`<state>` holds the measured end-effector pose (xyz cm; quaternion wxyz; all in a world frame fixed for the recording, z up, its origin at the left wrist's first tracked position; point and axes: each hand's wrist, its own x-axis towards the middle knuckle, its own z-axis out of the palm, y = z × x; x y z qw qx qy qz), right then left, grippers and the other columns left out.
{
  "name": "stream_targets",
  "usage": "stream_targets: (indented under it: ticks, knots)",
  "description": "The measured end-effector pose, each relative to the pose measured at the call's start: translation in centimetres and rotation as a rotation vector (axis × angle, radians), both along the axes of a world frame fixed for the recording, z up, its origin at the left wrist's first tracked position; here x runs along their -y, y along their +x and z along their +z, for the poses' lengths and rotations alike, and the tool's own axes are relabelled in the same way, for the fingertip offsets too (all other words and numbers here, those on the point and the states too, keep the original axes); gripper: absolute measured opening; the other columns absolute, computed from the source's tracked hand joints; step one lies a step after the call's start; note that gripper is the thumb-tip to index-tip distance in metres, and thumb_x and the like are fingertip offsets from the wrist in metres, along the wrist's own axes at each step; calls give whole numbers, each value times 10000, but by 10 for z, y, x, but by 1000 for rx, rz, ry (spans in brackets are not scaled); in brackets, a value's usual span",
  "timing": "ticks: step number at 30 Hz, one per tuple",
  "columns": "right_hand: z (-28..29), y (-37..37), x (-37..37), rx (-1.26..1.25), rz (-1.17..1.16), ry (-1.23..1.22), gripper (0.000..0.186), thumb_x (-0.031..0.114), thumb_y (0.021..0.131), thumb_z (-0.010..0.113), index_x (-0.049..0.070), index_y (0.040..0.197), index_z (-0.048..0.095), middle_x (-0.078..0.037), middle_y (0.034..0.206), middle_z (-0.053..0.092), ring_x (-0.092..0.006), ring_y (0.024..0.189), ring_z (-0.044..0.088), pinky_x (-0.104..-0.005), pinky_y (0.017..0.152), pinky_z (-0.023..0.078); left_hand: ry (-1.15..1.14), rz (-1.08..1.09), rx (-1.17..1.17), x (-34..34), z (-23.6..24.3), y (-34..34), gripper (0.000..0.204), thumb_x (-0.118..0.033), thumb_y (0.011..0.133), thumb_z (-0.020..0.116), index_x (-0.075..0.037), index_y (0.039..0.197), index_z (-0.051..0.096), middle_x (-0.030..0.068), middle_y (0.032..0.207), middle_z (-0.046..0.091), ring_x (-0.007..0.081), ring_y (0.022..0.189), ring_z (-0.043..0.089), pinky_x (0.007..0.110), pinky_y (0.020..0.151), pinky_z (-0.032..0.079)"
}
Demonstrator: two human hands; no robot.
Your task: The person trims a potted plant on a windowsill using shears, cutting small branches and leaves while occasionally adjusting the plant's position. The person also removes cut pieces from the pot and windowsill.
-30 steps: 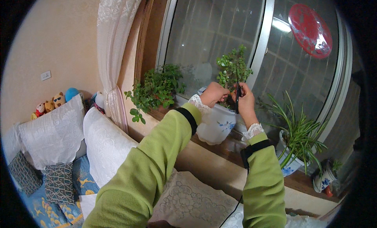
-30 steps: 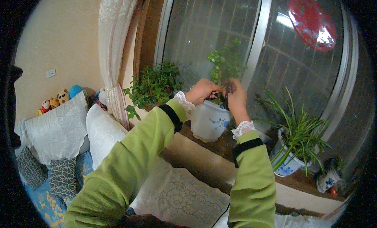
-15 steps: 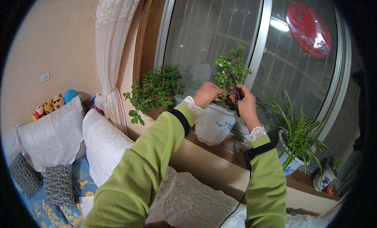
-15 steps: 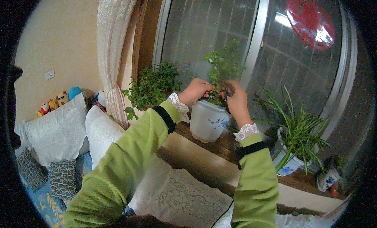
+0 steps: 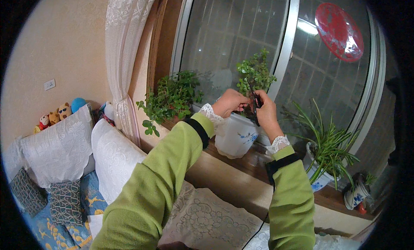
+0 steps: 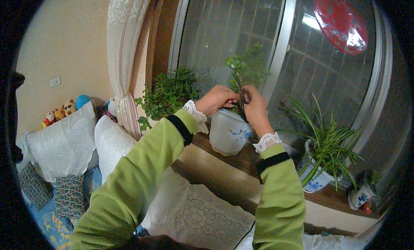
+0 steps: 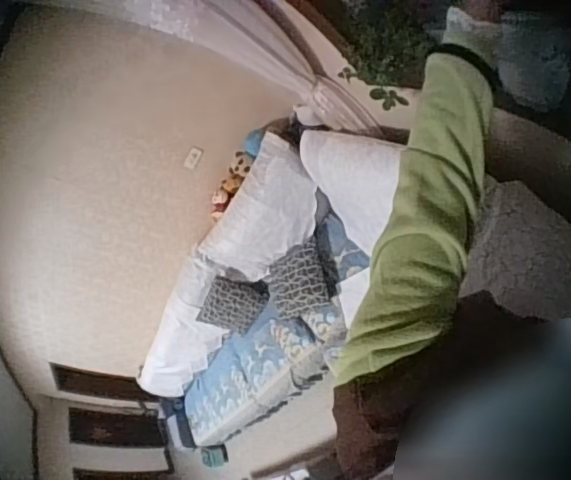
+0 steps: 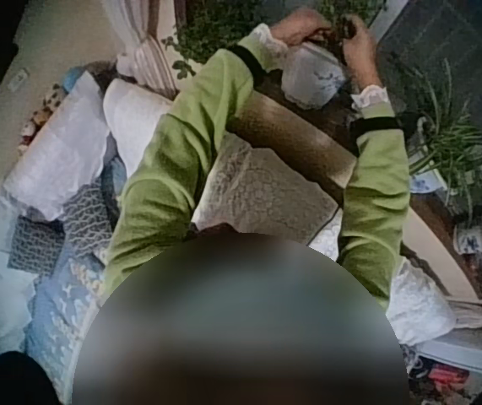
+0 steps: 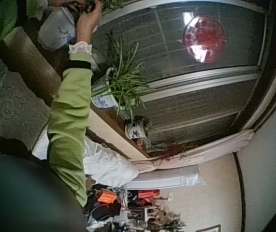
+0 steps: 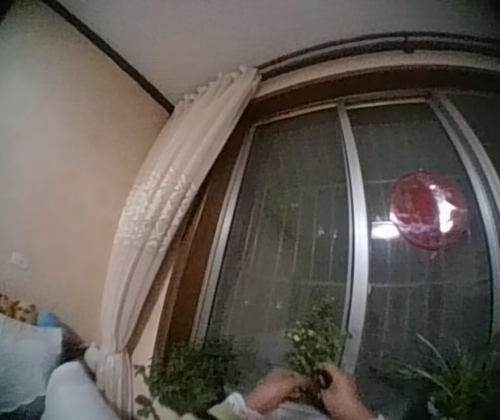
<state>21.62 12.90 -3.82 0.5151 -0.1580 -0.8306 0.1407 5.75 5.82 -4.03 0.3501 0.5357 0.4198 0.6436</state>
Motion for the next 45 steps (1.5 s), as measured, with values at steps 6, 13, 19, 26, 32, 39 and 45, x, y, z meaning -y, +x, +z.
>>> stream_targets:
  ticks: [6,13,19,26,32,39,45]
  knots:
    - [3,-1,10,-18,-2,-15,356,-95,803,636,39,1133,629,-128,971,702,-177,862,667,-296,745,515,-22,16,9,1,0,-2,169,-121,866,703,-3,763,642,38,739,620,101,614,564,221,547,490]
    - [5,3,13,21,-10,99,435,-129,755,622,48,1153,627,-161,961,705,-244,851,693,-329,748,530,-24,24,14,1,1,-11,175,-125,873,704,-1,760,655,36,738,622,99,627,569,225,551,495]
    - [2,18,-8,20,-181,28,387,-140,793,631,22,1144,618,-76,877,705,-98,815,634,-257,737,499,3,107,32,19,3,-43,187,-126,871,715,3,746,663,44,743,632,100,637,577,237,572,509]
    - [1,11,-3,61,-153,142,388,-65,788,711,23,1155,618,-137,866,701,-179,782,659,-293,737,511,57,142,22,19,-2,-42,186,-128,881,709,20,774,674,47,736,637,99,608,559,240,565,489]
    - [5,19,1,18,-214,132,391,-56,780,700,40,1151,624,-157,875,691,-236,781,647,-325,727,513,23,195,-18,16,-2,-42,180,-143,885,717,16,812,675,37,711,618,99,591,540,248,549,458]
    - [-3,22,2,-195,-294,44,480,-119,768,602,38,1222,580,-211,921,667,-362,809,657,-398,730,509,118,217,-15,8,2,-48,173,-132,880,716,32,857,663,42,696,600,108,577,525,270,535,434]
    - [-23,20,6,-227,-326,-36,410,-94,810,590,42,1196,567,-154,864,644,-258,766,627,-331,713,497,55,465,-265,-9,10,-66,153,-113,860,735,26,858,672,64,734,628,128,593,541,294,544,440]
